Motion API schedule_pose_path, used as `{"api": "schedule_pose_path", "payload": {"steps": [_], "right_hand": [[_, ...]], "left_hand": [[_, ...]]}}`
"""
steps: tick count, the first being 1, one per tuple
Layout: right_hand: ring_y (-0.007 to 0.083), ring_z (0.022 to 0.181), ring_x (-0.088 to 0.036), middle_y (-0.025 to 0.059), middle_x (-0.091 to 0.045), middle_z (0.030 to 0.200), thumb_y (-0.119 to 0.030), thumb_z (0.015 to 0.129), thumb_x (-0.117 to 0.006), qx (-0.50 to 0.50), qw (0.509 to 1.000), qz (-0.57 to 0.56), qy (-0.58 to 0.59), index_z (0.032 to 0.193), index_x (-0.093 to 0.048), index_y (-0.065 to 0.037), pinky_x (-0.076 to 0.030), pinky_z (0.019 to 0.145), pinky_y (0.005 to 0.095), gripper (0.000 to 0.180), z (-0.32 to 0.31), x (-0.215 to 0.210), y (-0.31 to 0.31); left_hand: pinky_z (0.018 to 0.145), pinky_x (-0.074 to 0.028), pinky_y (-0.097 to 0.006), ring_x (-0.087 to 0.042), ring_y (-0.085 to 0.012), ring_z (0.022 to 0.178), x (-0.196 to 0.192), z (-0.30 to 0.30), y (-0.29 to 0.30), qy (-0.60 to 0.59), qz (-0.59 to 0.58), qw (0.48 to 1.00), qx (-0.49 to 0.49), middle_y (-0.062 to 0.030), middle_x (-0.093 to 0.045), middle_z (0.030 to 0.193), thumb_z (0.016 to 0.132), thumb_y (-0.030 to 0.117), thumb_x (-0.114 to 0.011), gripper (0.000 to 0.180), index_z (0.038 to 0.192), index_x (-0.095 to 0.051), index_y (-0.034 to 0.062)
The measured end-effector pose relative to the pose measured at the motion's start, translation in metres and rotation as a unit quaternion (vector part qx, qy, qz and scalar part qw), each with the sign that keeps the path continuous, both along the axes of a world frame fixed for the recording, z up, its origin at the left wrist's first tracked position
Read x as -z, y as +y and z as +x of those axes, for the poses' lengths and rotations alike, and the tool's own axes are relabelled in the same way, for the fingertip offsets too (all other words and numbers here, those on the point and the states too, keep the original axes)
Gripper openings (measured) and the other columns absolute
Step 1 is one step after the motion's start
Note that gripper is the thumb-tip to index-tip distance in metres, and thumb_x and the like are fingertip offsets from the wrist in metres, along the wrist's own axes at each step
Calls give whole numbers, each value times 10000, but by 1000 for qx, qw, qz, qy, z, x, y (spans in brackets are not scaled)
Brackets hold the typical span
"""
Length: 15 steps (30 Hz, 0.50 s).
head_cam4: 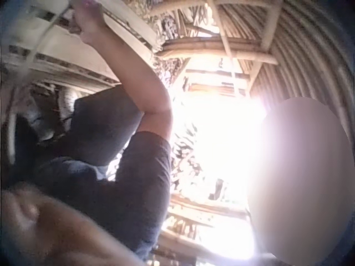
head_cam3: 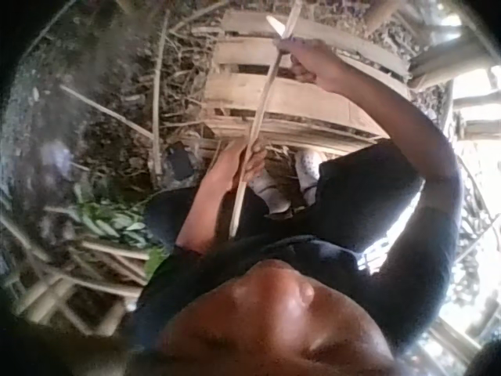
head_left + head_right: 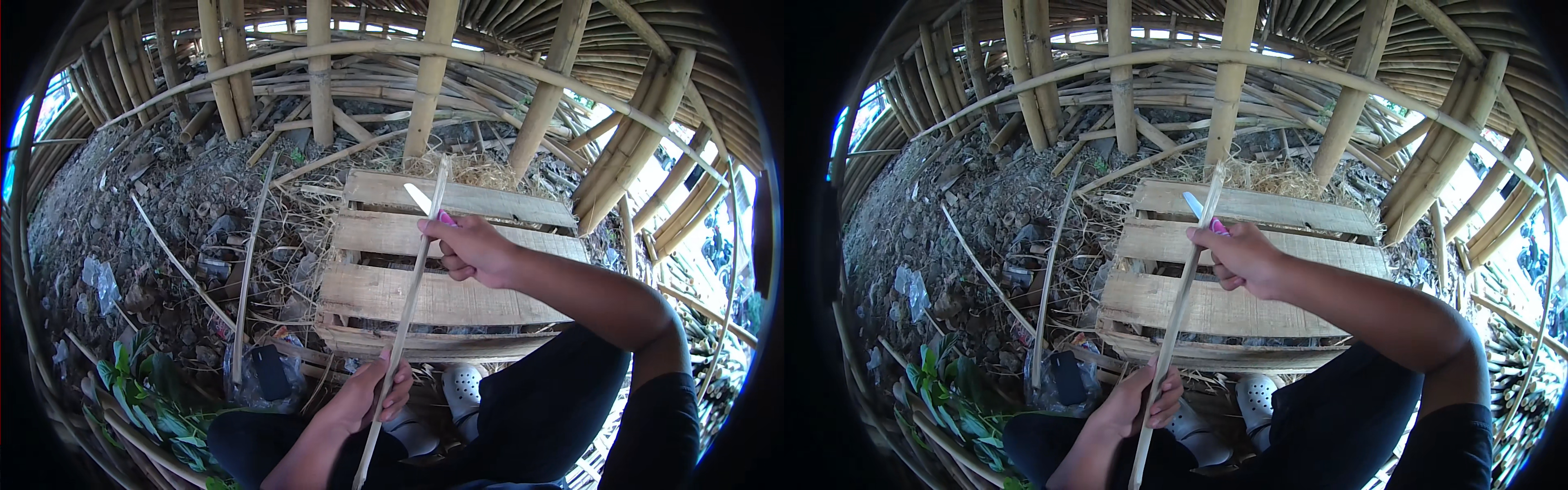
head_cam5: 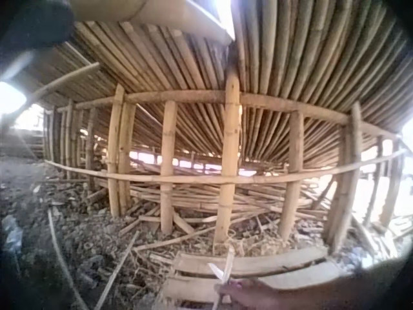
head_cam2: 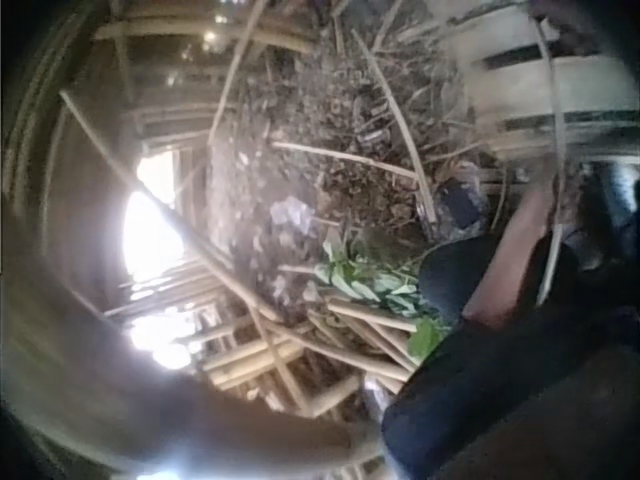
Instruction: The person scrapes and shapes a bamboo strip using a small knife.
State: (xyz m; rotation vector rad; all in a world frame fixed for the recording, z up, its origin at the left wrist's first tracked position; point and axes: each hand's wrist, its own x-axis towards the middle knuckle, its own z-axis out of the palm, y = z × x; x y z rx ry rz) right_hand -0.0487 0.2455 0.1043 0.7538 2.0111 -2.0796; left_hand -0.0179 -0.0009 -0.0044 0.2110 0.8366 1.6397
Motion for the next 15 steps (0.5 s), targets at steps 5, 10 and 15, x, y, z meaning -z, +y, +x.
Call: {"api": "schedule_pose_path", "payload": {"steps": [5, 10, 15], "right_hand": [[62, 443, -262, -51, -278, 581, -496, 996, -415, 107, 990, 80, -48, 1020, -503, -14, -231, 405, 252, 491, 8, 3, 9], [102, 486, -336, -32, -345, 623, -462, 1008, -410, 24, 975, 196, 106, 901, -513, -37, -338, 468, 282, 451, 10, 42, 26], [239, 561, -571, 103, -544, 618, -396, 1008, -394, -261, 860, 425, 102, 777, -565, 12, -477, 553, 402, 499, 20, 42, -4]], "left_hand": [[384, -266, -215, -285, -79, 395, 11, -4, -4, -159, 37, 986, -19, 37, -291, 538, 1016, 506, -306, 436, 809, -393, 132], [370, -247, -210, -262, -66, 388, 9, -7, 1, -117, -19, 992, -44, 47, -281, 528, 1012, 521, -304, 439, 807, -393, 142], [370, -228, -211, -243, -65, 385, 7, -6, 4, -92, -81, 992, -32, 53, -270, 528, 1013, 536, -263, 458, 800, -388, 150]]}}
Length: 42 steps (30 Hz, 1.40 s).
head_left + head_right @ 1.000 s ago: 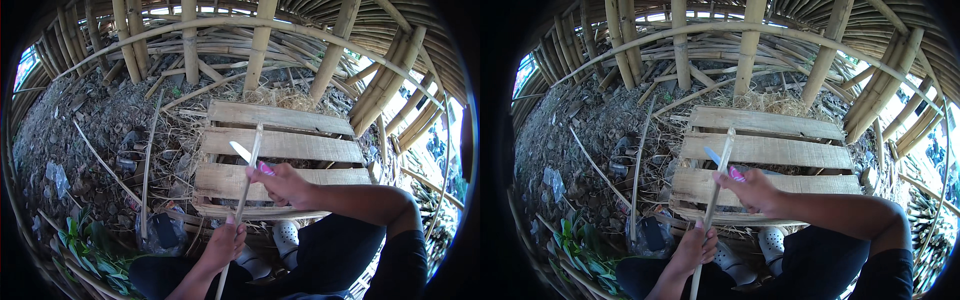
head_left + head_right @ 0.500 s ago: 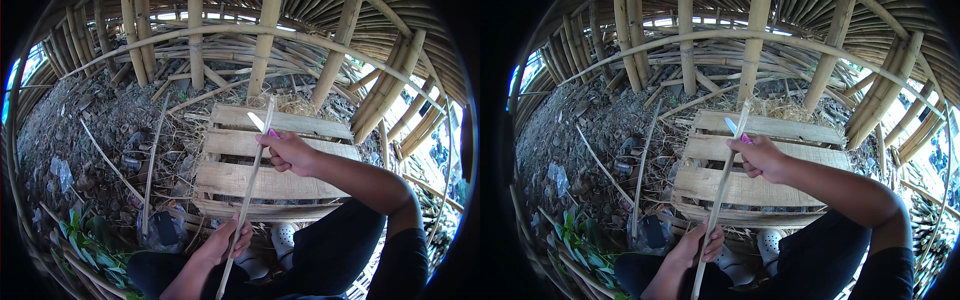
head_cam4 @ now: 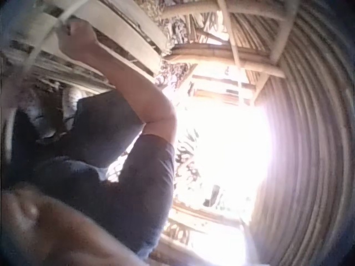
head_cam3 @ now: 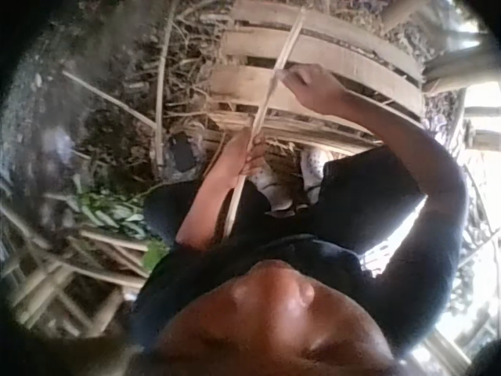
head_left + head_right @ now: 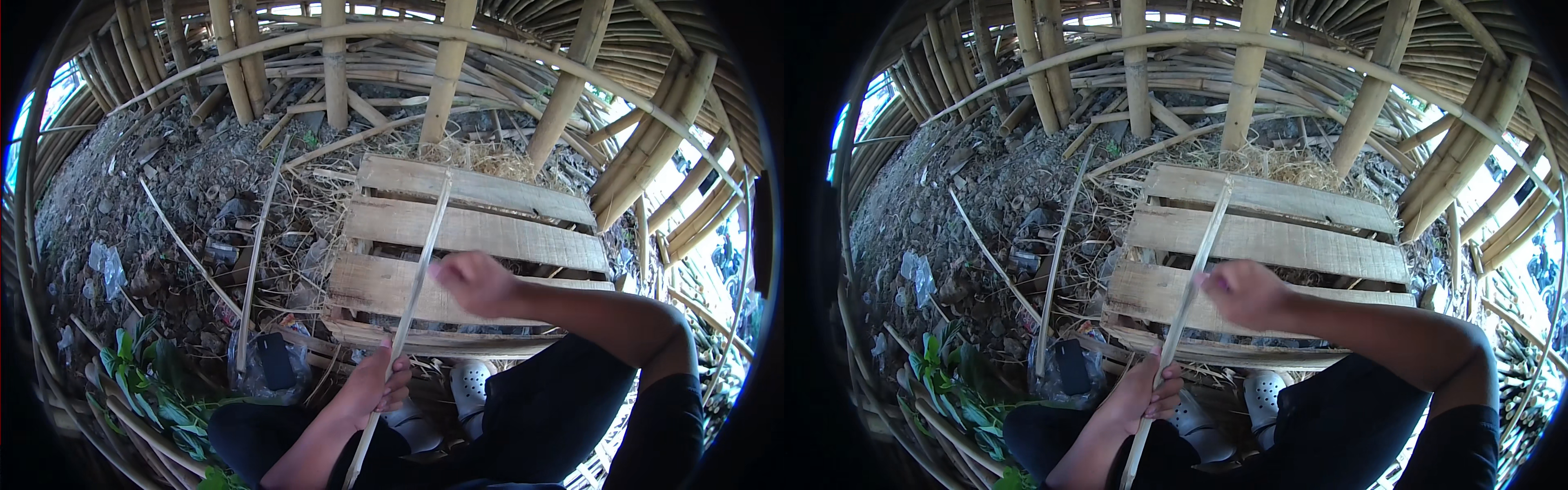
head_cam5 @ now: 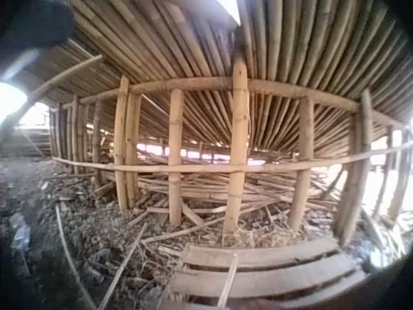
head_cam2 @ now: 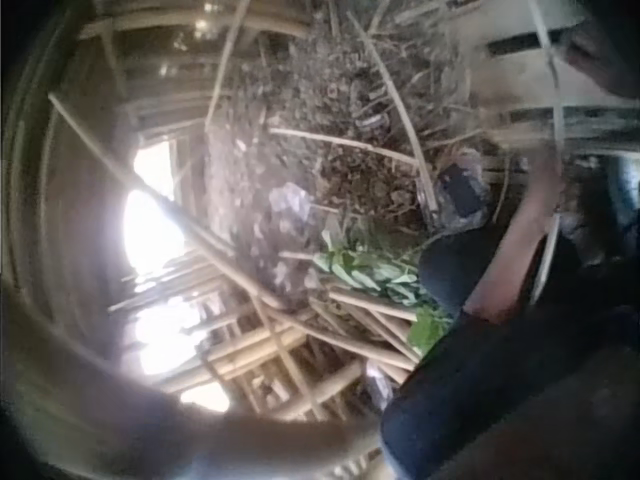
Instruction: The person scrapes and shapes a bamboo strip using a small knife.
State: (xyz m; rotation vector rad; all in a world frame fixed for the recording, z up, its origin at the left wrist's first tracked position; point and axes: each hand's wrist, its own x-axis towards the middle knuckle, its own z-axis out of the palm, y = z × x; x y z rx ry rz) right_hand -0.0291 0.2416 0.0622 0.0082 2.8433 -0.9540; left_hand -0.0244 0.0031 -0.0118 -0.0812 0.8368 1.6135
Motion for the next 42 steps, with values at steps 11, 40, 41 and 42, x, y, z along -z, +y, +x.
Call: {"api": "schedule_pose_path", "payload": {"steps": [11, 40, 41, 42], "right_hand": [[264, 545, -639, 114, -587, 578, -365, 1022, -370, -175, 918, 356, 3, 821, -587, -2, -522, 473, 399, 468, -6, -3, -8], [277, 516, -629, 104, -606, 602, -422, 992, -421, -250, 913, 322, 7, 840, -594, -61, -527, 485, 395, 428, 4, 9, -11], [277, 516, -629, 104, -606, 602, -422, 992, -421, -251, 912, 324, 9, 840, -594, -61, -527, 485, 395, 428, -3, 10, 0], [276, 497, -621, 101, -589, 575, -417, 993, -423, -244, 923, 287, 73, 826, -586, -59, -524, 480, 392, 428, -12, 16, 18]], "left_hand": [[384, -185, -197, -196, -36, 417, -19, 0, -5, -53, -54, 997, 35, 74, -235, 547, 978, 613, -286, 491, 791, -364, 165], [389, -171, -201, -193, -33, 432, -17, -4, -13, -75, -42, 995, 57, 77, -235, 570, 950, 660, -295, 519, 791, -354, 169], [389, -170, -202, -191, -34, 432, -16, -3, -13, -81, -39, 995, 54, 77, -235, 571, 952, 657, -296, 516, 791, -354, 170], [389, -170, -202, -191, -34, 432, -16, -4, -12, -81, -40, 994, 57, 77, -235, 571, 952, 657, -296, 516, 791, -354, 170]]}}
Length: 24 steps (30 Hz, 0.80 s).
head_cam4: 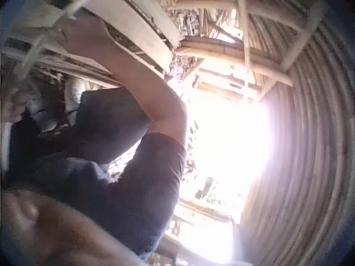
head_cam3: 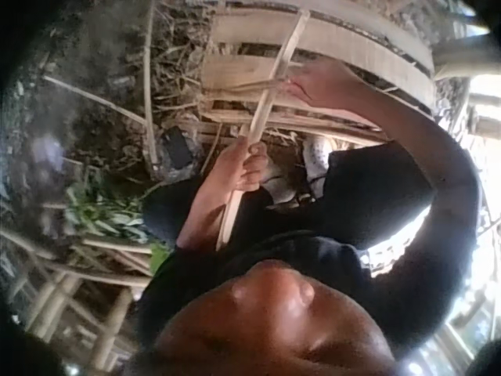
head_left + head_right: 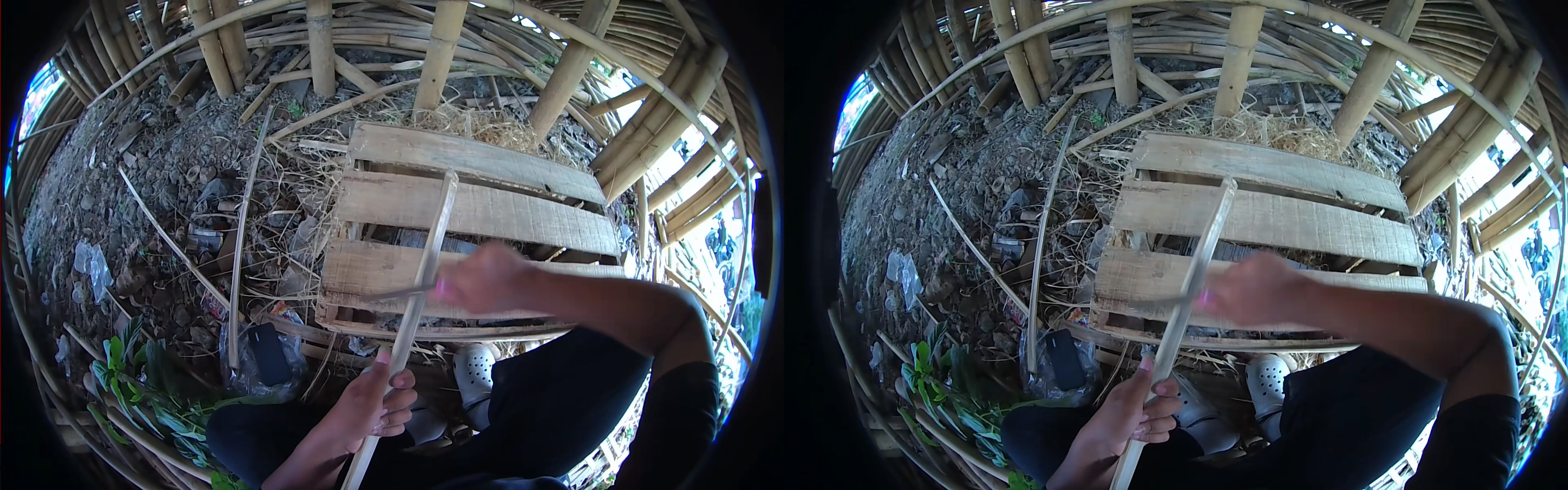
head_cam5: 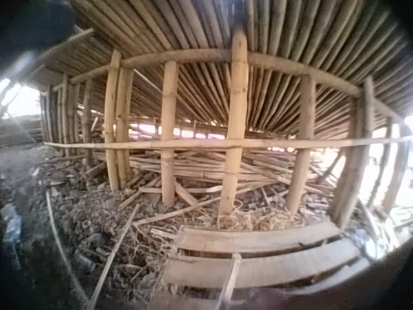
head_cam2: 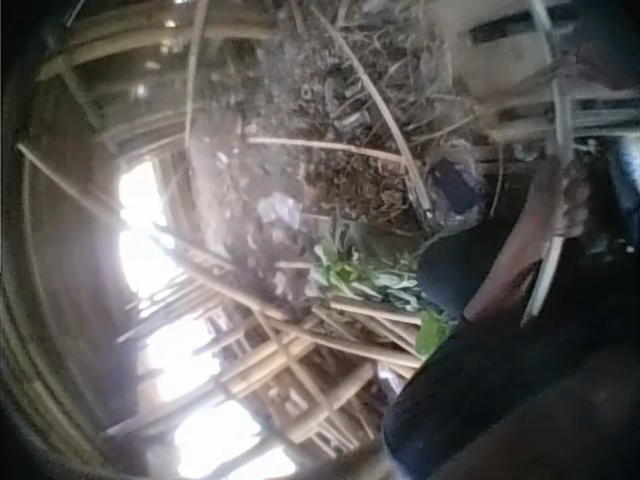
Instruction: The person scrapes and shapes a bamboo strip using a small knife.
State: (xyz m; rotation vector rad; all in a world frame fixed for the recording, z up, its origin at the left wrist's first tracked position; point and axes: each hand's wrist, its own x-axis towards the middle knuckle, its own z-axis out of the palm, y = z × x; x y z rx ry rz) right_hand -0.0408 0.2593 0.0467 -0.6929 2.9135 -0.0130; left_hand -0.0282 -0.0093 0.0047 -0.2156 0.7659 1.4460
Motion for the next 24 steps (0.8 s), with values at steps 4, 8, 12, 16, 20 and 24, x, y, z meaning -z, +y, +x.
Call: {"api": "schedule_pose_path", "payload": {"steps": [4, 8, 12, 16, 20, 24], "right_hand": [[272, 443, -583, 91, -543, 519, -400, 973, -480, 3, 999, 2, 44, 778, -564, -67, -495, 444, 380, 395, 4, 2, -21], [265, 438, -584, 86, -543, 503, -410, 972, -482, -6, 999, -12, 51, 771, -558, -76, -465, 408, 382, 397, -4, 7, -2], [247, 441, -594, 66, -540, 490, -426, 980, -464, -8, 998, 8, 65, 747, -544, -77, -475, 415, 380, 427, 6, 5, -30], [241, 405, -573, 54, -530, 477, -443, 991, -431, -22, 998, -7, 59, 728, -532, -67, -473, 406, 360, 469, -6, 2, -9], [244, 384, -560, 64, -518, 465, -436, 990, -436, -6, 998, -4, 58, 742, -545, -45, -463, 396, 361, 476, 6, 2, -38], [237, 377, -554, 69, -521, 465, -417, 990, -444, 20, 997, 36, 65, 752, -554, -39, -458, 383, 373, 460, -6, 2, -13]], "left_hand": [[387, -161, -194, -178, -28, 429, 1, -5, -4, -26, 5, 1000, -16, 78, -230, 563, 956, 645, -311, 507, 791, -364, 168], [380, -155, -185, -164, -22, 411, -6, -3, 1, -33, -21, 999, -22, 81, -227, 540, 953, 647, -316, 518, 766, -380, 168], [376, -157, -186, -169, -24, 406, 1, -7, 2, -33, -10, 999, -28, 81, -226, 534, 955, 648, -308, 519, 767, -379, 169], [384, -162, -194, -182, -29, 426, -1, -6, -1, -16, 19, 1000, -15, 81, -229, 569, 960, 646, -280, 512, 801, -361, 166], [381, -166, -195, -182, -31, 422, 2, -9, 0, -34, 14, 999, -21, 80, -227, 563, 967, 634, -279, 505, 802, -365, 164], [380, -167, -196, -183, -34, 417, 1, -5, 0, -27, 13, 999, -14, 79, -228, 560, 971, 626, -280, 501, 801, -365, 162]]}}
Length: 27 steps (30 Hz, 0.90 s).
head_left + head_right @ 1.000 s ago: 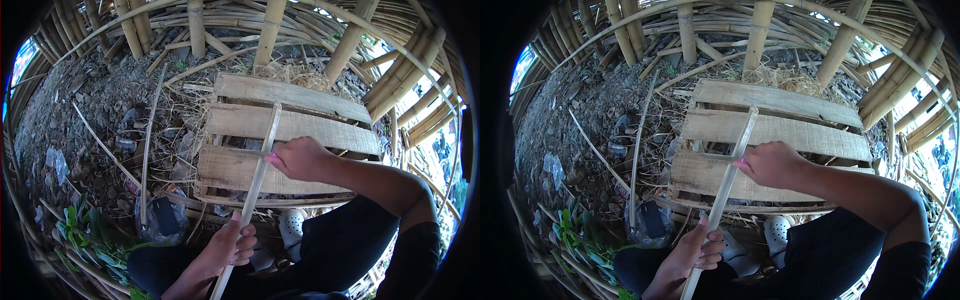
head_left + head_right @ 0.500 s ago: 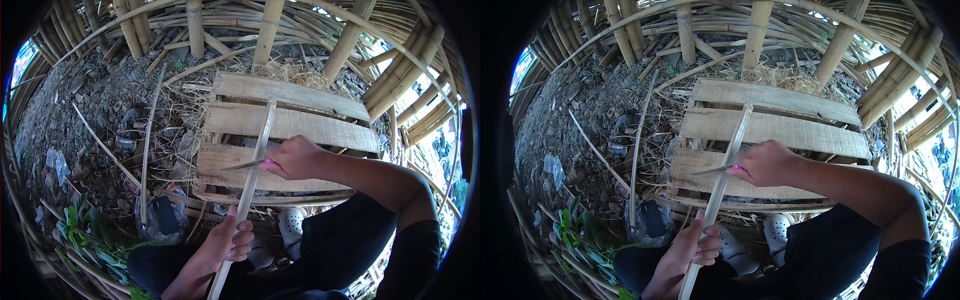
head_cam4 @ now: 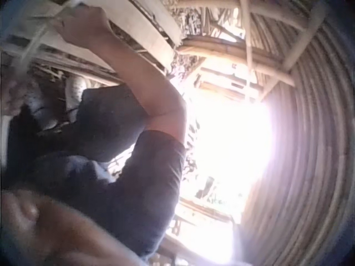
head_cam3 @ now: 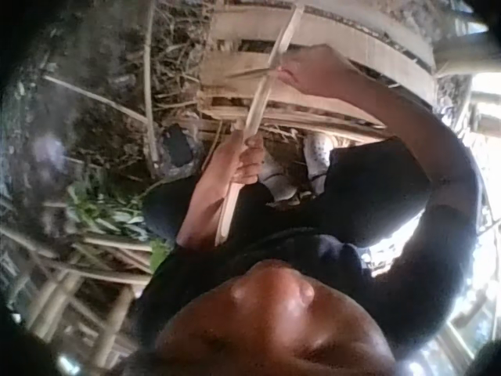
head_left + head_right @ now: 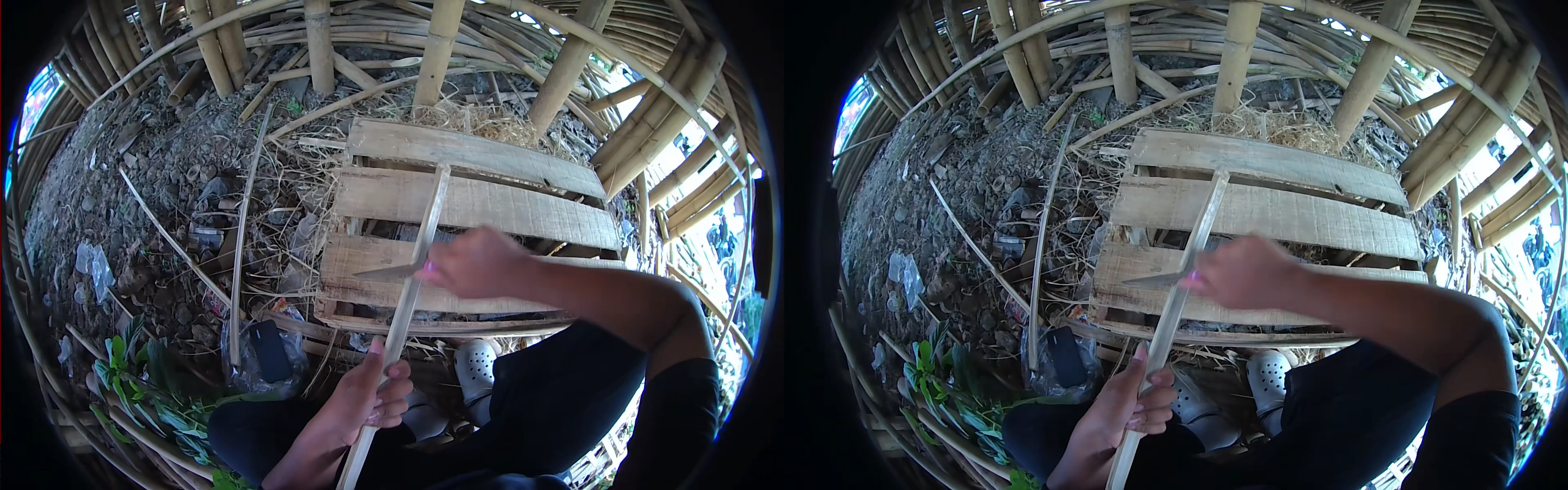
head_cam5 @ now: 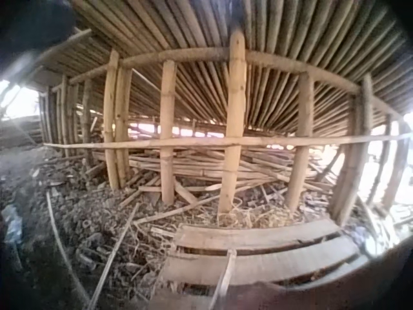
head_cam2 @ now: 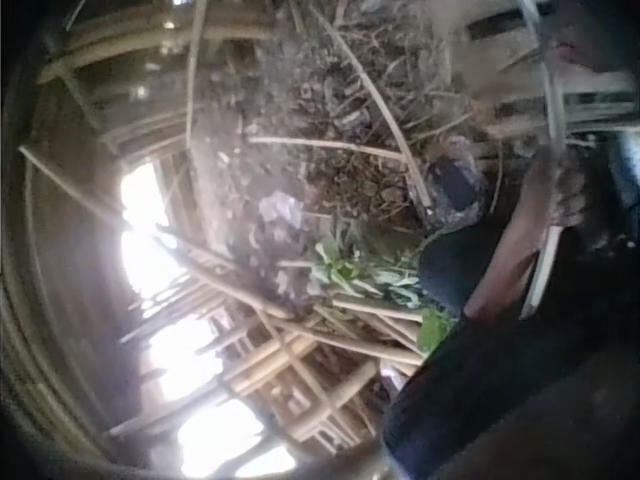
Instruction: The person scrapes and shapes a bamboo strip using a small knife.
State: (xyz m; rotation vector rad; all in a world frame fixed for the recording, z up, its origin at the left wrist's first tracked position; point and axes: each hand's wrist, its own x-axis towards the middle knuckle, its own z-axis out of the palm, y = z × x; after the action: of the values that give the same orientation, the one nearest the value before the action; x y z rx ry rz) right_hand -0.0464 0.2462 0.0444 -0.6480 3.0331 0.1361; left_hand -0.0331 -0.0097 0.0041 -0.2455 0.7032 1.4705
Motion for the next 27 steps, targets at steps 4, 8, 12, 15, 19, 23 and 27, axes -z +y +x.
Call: {"api": "schedule_pose_path", "payload": {"steps": [4, 8, 12, 15, 19, 23, 27], "right_hand": [[209, 346, -505, 41, -482, 450, -411, 989, -452, 38, 994, 43, 88, 757, -539, -45, -418, 335, 363, 442, 4, 6, -2], [194, 424, -565, 45, -530, 573, -358, 1009, -402, -54, 997, 41, -23, 888, -564, -49, -431, 331, 350, 369, 4, -4, -14], [215, 485, -619, 53, -575, 609, -349, 1015, -383, -44, 998, 5, -39, 928, -585, -37, -500, 386, 360, 382, 4, -3, -7], [232, 489, -628, 59, -597, 561, -413, 999, -402, -29, 993, 7, -110, 862, -595, -46, -521, 432, 369, 437, 5, -6, -21], [244, 445, -604, 64, -566, 518, -429, 999, -404, -9, 999, -9, -45, 828, -592, -36, -506, 422, 354, 468, 3, 1, -7], [198, 420, -585, 47, -551, 498, -425, 998, -419, -53, 997, 8, -55, 730, -599, -54, -493, 412, 337, 492, 8, -4, -18], [239, 388, -563, 61, -492, 447, -434, 984, -448, -13, 999, -12, 29, 712, -511, -43, -463, 383, 365, 480, 0, -2, -4]], "left_hand": [[379, -166, -196, -188, -33, 415, 1, 0, -1, 1, -1, 1000, -4, 79, -227, 557, 968, 630, -284, 506, 796, -362, 161], [383, -164, -194, -183, -32, 418, 1, 0, -3, -10, -9, 1000, -7, 80, -229, 556, 963, 640, -283, 511, 794, -362, 165], [387, -159, -191, -177, -29, 422, 2, -3, 1, -24, 19, 1000, 0, 82, -229, 556, 966, 638, -278, 507, 795, -364, 168], [388, -156, -190, -176, -26, 422, 3, -3, -2, -40, 17, 999, -11, 83, -229, 553, 970, 631, -274, 503, 796, -367, 168], [387, -155, -192, -176, -27, 416, 4, -4, -1, -48, 19, 999, -6, 83, -229, 547, 973, 626, -266, 500, 796, -369, 170], [385, -153, -194, -179, -29, 412, 6, -3, -4, -48, 29, 998, 0, 84, -232, 544, 975, 624, -266, 499, 796, -369, 169], [382, -153, -194, -180, -29, 408, 1, -3, 0, -39, 16, 999, -11, 84, -236, 542, 975, 622, -271, 498, 793, -370, 169]]}}
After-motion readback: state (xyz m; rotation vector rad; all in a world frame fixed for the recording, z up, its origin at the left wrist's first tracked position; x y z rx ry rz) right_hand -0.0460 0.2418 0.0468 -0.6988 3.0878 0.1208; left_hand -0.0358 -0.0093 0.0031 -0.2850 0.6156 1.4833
